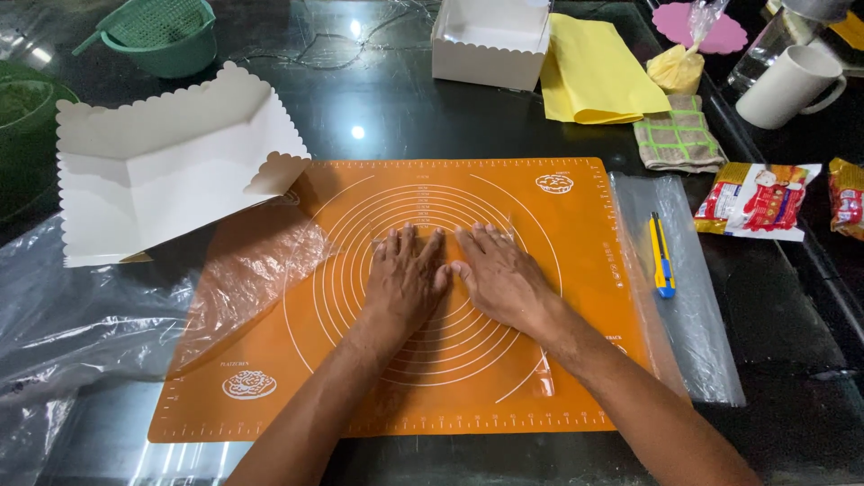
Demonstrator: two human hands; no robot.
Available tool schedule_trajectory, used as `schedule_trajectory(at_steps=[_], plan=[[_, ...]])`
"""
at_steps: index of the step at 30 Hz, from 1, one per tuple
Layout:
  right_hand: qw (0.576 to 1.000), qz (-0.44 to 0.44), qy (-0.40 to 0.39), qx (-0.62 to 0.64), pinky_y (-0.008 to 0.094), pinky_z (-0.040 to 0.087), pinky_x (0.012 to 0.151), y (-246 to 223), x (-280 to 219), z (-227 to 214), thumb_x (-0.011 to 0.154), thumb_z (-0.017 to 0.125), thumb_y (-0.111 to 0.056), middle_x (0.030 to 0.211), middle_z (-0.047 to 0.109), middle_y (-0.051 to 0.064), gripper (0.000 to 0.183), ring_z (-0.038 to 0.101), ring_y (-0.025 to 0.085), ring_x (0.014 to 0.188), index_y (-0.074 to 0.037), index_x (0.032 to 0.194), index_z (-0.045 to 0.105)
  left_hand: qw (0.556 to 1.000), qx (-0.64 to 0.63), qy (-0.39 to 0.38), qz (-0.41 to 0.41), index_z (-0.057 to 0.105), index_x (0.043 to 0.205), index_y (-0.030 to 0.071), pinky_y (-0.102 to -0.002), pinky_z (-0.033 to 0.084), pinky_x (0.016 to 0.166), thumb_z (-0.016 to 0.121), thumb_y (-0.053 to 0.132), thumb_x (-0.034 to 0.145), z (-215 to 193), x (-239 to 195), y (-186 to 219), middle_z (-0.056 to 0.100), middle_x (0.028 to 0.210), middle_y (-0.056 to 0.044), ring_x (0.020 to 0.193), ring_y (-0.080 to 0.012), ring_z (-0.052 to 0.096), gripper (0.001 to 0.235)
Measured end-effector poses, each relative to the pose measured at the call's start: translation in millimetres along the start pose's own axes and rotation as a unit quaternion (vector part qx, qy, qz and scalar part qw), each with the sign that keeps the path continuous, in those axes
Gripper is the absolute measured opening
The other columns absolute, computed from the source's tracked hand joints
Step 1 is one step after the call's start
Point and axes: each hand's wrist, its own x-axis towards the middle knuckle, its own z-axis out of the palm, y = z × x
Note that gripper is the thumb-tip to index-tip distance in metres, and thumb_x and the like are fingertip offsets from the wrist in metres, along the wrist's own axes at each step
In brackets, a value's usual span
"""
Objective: Folding a white cardboard pastry box and preparing plastic sheets on a workspace mat.
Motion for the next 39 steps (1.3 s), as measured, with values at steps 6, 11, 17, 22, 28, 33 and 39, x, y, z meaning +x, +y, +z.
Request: schedule_trajectory(at_steps=[6,11,17,22,28,33,39], plan=[[0.999,0.000,0.011,-0.042,0.047,0.044,0.111,-31,-4,-28,0.104,0.046,-0.024,0.128,0.058,0.020,0.052,0.056,0.036,0.123,-0.002,0.151,0.043,0.998,0.002,0.068,-0.014,0.030,0.160,0.025,-0.053,0.021,0.118,0.039,0.055,0.100,5,-3,4,0.030,0.156,-0.033,0.145,-0.0472,0.031,0.068],[0.989,-0.066,0.121,-0.054,0.051,0.046,0.102,-14,0,-4,0.099,0.054,-0.021,0.122,0.059,0.023,0.049,0.057,0.041,0.117,0.002,0.143,0.050,0.996,0.049,0.071,-0.036,0.034,0.159,0.028,-0.050,0.026,0.113,0.038,0.057,0.100,-17,-10,13,0.032,0.152,-0.040,0.138,-0.0490,0.038,0.066],[0.988,-0.065,0.133,-0.045,0.050,0.049,0.099,-19,-4,-9,0.098,0.055,-0.021,0.120,0.061,0.021,0.048,0.060,0.039,0.114,0.001,0.141,0.052,0.996,0.054,0.053,-0.052,0.033,0.160,0.028,-0.048,0.028,0.112,0.036,0.057,0.100,-25,-15,17,0.034,0.149,-0.044,0.135,-0.0483,0.043,0.066],[0.991,-0.055,0.114,-0.031,0.050,0.049,0.099,-15,-1,-6,0.100,0.055,-0.022,0.117,0.062,0.021,0.046,0.062,0.036,0.110,0.001,0.141,0.053,0.992,0.110,0.041,-0.043,0.027,0.161,0.024,-0.051,0.026,0.112,0.032,0.059,0.100,-25,-10,19,0.035,0.143,-0.048,0.135,-0.0514,0.041,0.071],[0.987,-0.070,0.136,-0.053,0.050,0.049,0.100,-13,0,-8,0.100,0.056,-0.024,0.114,0.063,0.021,0.045,0.062,0.038,0.109,-0.004,0.141,0.054,0.995,0.098,0.004,-0.035,0.029,0.161,0.022,-0.050,0.028,0.111,0.033,0.057,0.100,-38,-14,18,0.040,0.141,-0.046,0.131,-0.0498,0.044,0.070],[0.985,-0.081,0.149,-0.043,0.049,0.050,0.098,-10,0,-5,0.101,0.054,-0.024,0.113,0.062,0.020,0.044,0.062,0.036,0.107,-0.005,0.140,0.054,0.994,0.033,0.107,-0.016,0.044,0.154,0.016,-0.050,0.030,0.113,0.039,0.048,0.102,-11,-15,7,0.050,0.134,-0.043,0.131,-0.0475,0.047,0.061],[0.983,-0.082,0.154,-0.055,0.049,0.050,0.095,-9,1,1,0.102,0.052,-0.025,0.112,0.060,0.020,0.046,0.060,0.036,0.106,-0.002,0.143,0.052,0.985,-0.029,0.169,0.002,0.051,0.145,0.000,-0.048,0.033,0.115,0.043,0.024,0.102,3,-17,-19,0.054,0.140,-0.034,0.133,-0.0424,0.051,0.050]])
